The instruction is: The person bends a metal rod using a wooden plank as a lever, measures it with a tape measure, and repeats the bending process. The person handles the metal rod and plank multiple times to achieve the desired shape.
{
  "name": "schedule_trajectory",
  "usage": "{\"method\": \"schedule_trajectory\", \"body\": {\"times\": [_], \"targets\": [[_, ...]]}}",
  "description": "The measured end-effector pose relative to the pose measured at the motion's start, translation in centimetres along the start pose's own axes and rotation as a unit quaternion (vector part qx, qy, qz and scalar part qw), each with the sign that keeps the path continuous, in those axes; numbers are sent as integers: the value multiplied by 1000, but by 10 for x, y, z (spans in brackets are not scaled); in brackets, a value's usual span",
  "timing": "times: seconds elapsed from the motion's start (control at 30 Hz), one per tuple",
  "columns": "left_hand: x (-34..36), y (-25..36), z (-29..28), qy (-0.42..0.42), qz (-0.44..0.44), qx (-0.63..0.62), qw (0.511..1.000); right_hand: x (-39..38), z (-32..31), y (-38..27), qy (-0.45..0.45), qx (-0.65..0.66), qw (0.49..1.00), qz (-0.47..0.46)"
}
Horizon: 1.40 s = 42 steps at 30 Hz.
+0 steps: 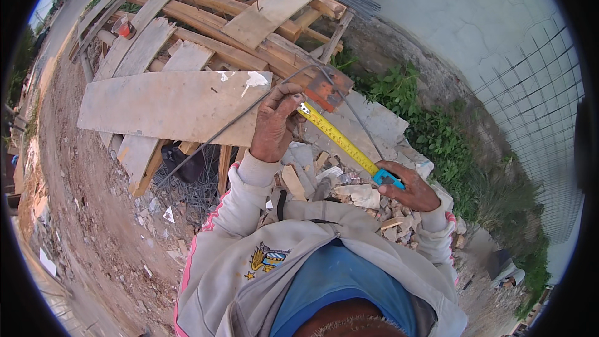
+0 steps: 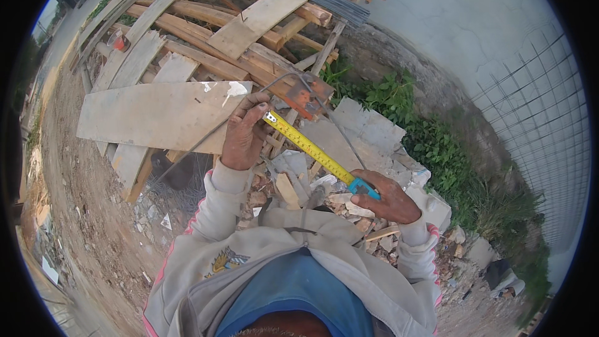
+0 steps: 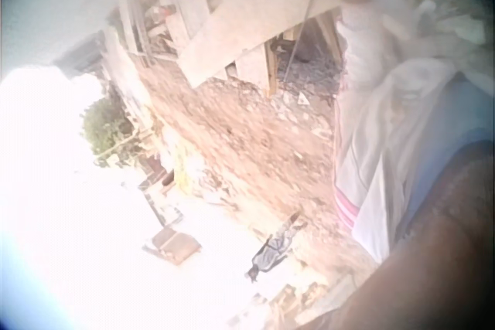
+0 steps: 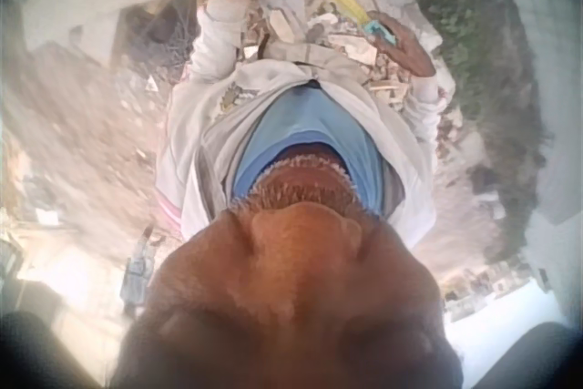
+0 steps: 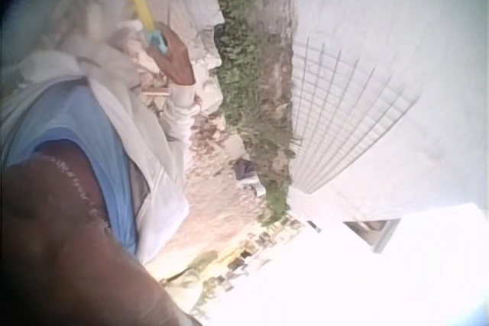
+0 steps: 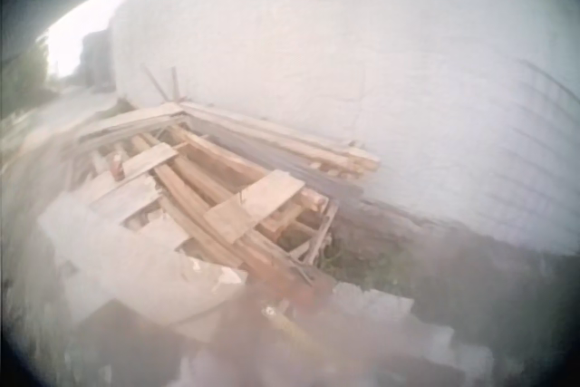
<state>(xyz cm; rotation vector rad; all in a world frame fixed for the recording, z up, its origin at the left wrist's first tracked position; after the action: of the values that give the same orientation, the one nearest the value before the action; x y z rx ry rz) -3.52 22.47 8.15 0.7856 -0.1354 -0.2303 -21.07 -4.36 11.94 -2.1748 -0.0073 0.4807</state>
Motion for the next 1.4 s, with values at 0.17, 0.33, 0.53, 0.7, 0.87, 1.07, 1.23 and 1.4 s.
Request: {"method": "schedule_trajectory", "body": {"times": [0.17,0.33,0.53,0.7,0.87,1.07,1.23,1.4], "targets": [[34,7,-17,31,14,20,999,-16,-9,42,-76,91,986,113],[62,-3,-27,4,121,386,915,-16,-27,72,0,171,974,148],[72,-9,-31,-29,284,771,569,-9,-46,91,57,129,977,162],[82,-24,-51,-70,288,769,566,6,-52,83,81,69,984,145],[85,-25,-49,-87,275,773,565,14,-56,76,91,65,984,137],[92,-21,-46,-121,245,783,559,19,-61,68,82,15,985,151],[93,-22,-48,-130,242,766,581,26,-59,49,111,-23,986,126],[94,-21,-48,-135,216,765,592,27,-51,54,138,-76,980,119]]}}
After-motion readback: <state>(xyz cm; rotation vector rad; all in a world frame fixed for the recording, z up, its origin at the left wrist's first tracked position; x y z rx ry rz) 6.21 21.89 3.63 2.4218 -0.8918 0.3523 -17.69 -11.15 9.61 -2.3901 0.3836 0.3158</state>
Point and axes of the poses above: each hand's wrist, its own x-axis towards the middle knuckle, its own z-axis out of the palm, y = z × x, the point moved 5 cm from there along x, towards the middle knuckle, and after that the axes turned 7 degrees about z, right-handed, at the moved point
